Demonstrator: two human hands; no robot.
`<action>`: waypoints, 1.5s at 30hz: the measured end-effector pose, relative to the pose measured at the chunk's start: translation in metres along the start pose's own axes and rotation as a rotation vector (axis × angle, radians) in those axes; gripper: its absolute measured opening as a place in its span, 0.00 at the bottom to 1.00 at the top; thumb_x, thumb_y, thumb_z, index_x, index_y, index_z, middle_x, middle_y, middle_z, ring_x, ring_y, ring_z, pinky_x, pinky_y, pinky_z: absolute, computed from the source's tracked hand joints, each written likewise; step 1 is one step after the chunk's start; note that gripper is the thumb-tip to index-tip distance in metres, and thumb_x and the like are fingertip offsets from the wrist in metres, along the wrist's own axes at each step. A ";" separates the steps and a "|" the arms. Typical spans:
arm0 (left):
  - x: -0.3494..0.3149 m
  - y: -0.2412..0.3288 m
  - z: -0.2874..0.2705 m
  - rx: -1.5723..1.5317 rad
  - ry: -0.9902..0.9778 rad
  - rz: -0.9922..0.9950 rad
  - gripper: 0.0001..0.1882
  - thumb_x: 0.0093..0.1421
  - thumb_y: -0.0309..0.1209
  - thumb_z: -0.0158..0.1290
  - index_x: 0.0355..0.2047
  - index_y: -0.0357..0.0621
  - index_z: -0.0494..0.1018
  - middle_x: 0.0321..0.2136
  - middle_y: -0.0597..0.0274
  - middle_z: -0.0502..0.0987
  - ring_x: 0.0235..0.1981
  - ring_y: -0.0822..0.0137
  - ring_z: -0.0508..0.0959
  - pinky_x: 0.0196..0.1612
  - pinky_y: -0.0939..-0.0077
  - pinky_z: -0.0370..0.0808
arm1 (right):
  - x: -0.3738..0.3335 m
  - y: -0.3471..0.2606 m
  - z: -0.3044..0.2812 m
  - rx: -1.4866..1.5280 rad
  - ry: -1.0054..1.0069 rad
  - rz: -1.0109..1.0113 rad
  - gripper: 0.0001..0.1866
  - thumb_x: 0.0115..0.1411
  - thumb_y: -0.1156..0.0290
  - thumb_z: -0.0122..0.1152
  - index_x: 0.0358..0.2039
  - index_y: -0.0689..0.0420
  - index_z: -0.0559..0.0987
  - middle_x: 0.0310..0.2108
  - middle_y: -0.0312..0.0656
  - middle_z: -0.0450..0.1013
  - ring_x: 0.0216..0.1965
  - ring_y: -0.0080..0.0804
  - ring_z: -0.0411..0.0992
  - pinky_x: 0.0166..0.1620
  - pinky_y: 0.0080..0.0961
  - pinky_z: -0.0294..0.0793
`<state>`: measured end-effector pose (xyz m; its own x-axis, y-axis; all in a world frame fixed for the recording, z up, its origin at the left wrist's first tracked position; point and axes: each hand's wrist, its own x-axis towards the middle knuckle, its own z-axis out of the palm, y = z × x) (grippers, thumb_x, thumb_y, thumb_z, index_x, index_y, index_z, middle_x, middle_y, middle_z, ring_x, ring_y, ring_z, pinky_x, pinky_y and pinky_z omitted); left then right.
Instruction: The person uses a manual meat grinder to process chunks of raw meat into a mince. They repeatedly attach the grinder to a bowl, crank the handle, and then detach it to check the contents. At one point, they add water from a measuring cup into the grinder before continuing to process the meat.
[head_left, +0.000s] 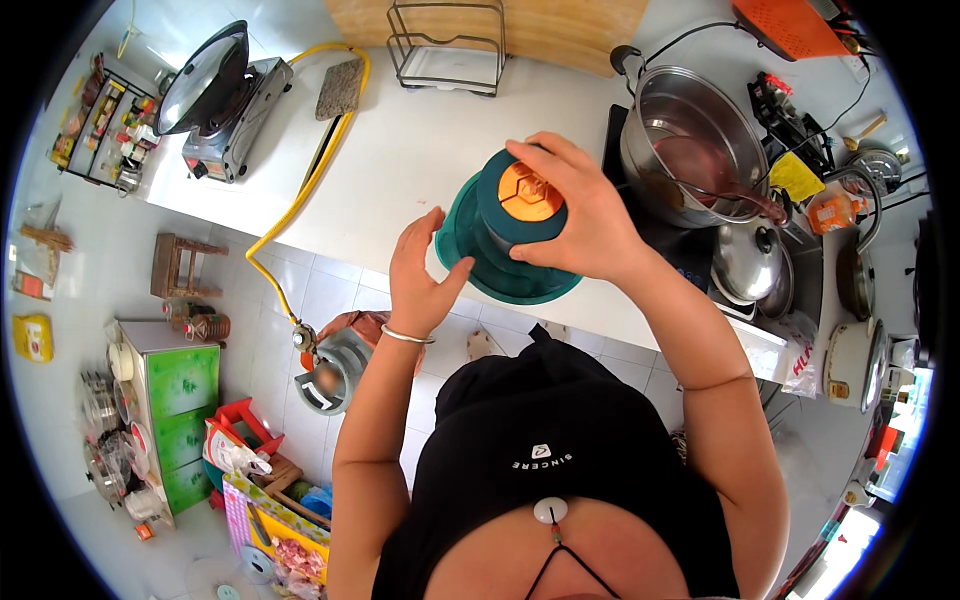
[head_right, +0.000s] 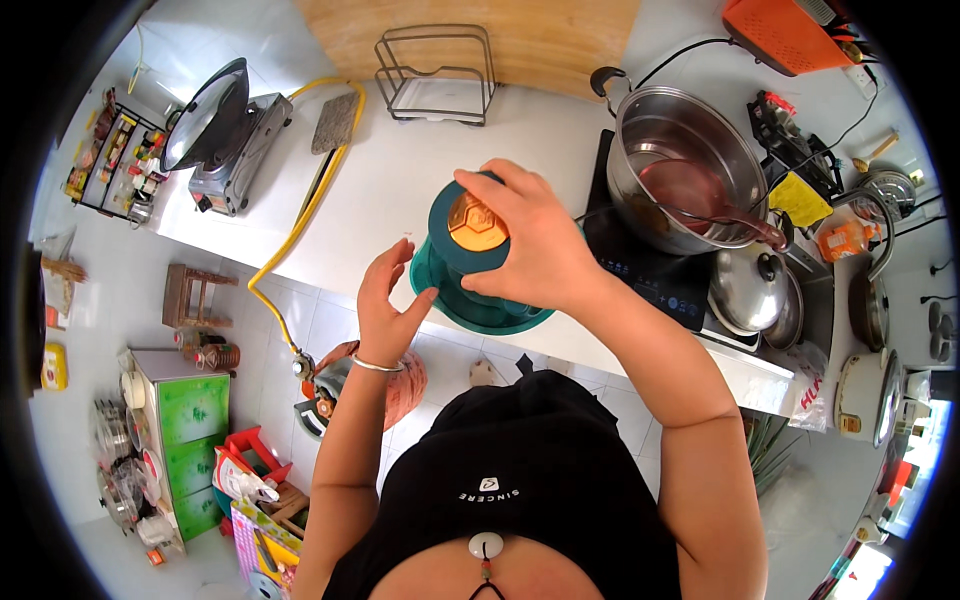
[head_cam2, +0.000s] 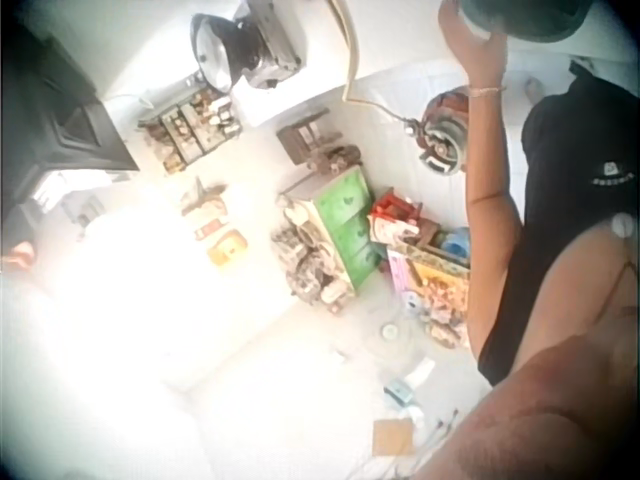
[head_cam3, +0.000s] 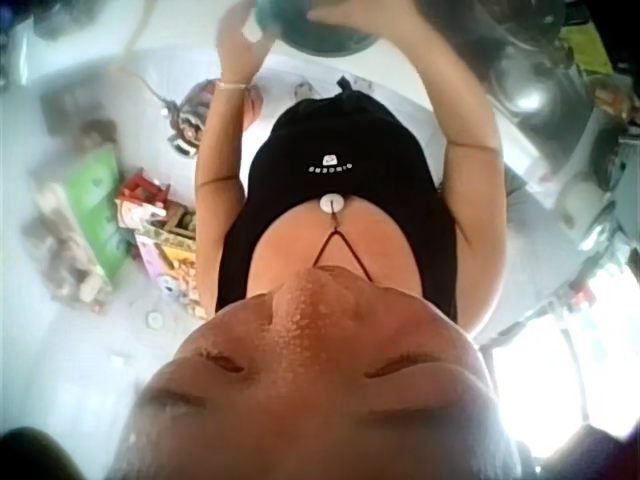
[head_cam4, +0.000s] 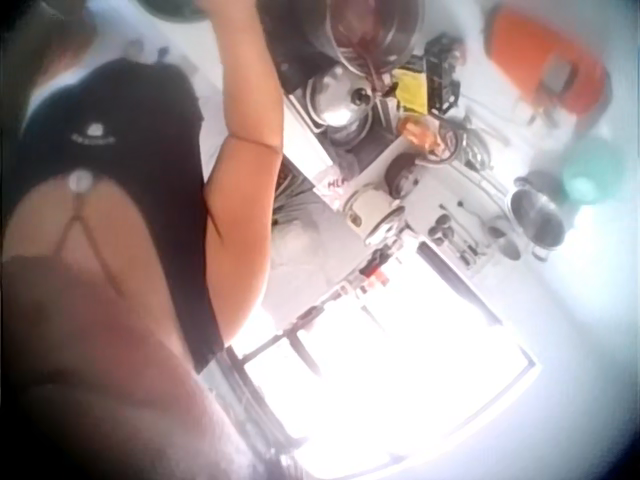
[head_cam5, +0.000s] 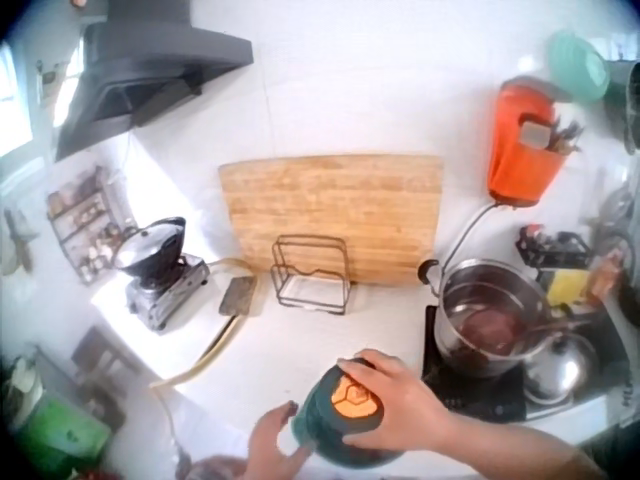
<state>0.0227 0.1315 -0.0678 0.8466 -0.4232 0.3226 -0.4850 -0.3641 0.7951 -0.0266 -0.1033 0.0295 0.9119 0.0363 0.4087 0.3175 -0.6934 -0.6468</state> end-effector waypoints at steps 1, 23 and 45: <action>0.006 0.007 0.003 -0.068 -0.010 0.019 0.41 0.47 0.26 0.65 0.62 0.38 0.63 0.56 0.48 0.71 0.57 0.54 0.73 0.59 0.63 0.71 | -0.001 0.004 0.005 -0.005 0.010 0.013 0.46 0.34 0.66 0.77 0.59 0.53 0.72 0.59 0.50 0.63 0.57 0.52 0.64 0.59 0.39 0.69; 0.069 0.038 0.032 -0.187 -0.232 0.237 0.60 0.34 0.26 0.74 0.66 0.44 0.50 0.56 0.51 0.69 0.56 0.56 0.74 0.59 0.64 0.71 | -0.006 -0.008 0.012 -0.303 -0.057 0.176 0.53 0.40 0.58 0.75 0.65 0.63 0.61 0.59 0.55 0.59 0.58 0.56 0.62 0.59 0.41 0.68; 0.055 0.056 0.053 -0.776 -0.080 0.021 0.53 0.48 0.34 0.70 0.68 0.38 0.49 0.60 0.46 0.63 0.59 0.59 0.69 0.61 0.68 0.67 | 0.018 0.035 -0.007 0.973 0.053 0.720 0.29 0.55 0.66 0.67 0.55 0.64 0.72 0.50 0.48 0.71 0.55 0.37 0.68 0.58 0.29 0.67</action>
<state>0.0307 0.0439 -0.0329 0.8064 -0.4926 0.3270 -0.1836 0.3171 0.9304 -0.0011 -0.1324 0.0185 0.9556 -0.1802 -0.2333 -0.1754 0.2888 -0.9412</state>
